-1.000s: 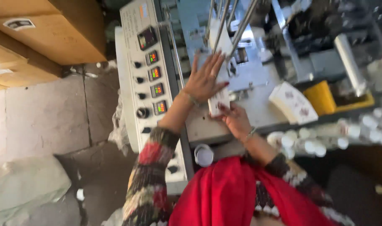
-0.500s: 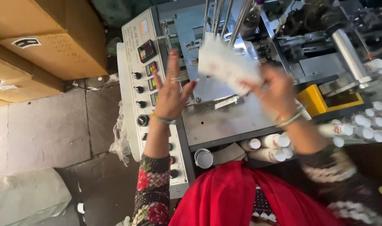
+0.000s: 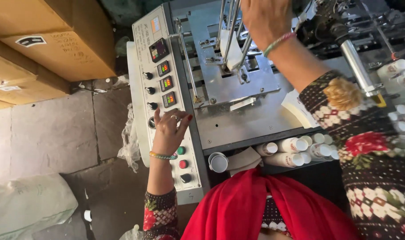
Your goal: The recorder is loading stacks of paper cup blanks into the feed mechanism of a manufacturing machine.
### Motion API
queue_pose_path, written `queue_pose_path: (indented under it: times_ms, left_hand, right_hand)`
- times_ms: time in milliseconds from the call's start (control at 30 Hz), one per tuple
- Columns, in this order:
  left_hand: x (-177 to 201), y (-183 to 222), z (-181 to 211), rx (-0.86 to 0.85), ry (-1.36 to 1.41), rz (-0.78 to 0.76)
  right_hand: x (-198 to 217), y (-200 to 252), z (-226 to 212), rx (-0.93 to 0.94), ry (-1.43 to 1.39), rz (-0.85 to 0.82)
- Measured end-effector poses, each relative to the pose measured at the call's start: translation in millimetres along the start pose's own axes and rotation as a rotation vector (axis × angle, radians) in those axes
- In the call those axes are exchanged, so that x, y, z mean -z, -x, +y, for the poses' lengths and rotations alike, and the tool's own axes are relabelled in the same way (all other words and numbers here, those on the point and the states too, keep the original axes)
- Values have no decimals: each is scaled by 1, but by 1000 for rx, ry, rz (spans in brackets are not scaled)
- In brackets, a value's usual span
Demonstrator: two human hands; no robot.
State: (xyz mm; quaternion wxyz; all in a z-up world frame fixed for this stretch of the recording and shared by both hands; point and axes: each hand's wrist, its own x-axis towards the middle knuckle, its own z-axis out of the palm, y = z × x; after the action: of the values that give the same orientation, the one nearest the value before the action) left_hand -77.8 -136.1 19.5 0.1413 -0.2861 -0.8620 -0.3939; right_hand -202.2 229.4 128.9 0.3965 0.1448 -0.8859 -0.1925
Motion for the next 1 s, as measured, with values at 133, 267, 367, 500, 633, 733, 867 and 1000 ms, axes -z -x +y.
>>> queue_pose_path:
  times_ms: [133, 267, 367, 500, 633, 733, 867, 1000]
  left_hand:
    - [-2, 15, 1, 81, 2, -31]
    - [-7, 18, 12, 126, -34, -120]
    - [-16, 17, 25, 99, -48, -97]
    - [-38, 14, 54, 38, -2, -127]
    - [-74, 16, 91, -84, 15, -192]
    - [-91, 20, 136, -196, 8, -226]
    - [-108, 28, 217, -217, -4, -279]
    - [-150, 36, 291, -218, 31, -282]
  right_hand:
    - [-28, 52, -46, 89, 136, -111]
    - [-28, 78, -56, 168, -169, -393]
    - [21, 89, -38, 135, -370, -293]
    - [105, 139, 4, 75, -472, -228]
    - [199, 220, 48, -37, -547, -295]
    - [266, 304, 81, -174, -570, -358]
    - [352, 430, 126, -437, -566, -398]
    - [422, 539, 167, -691, -526, -392]
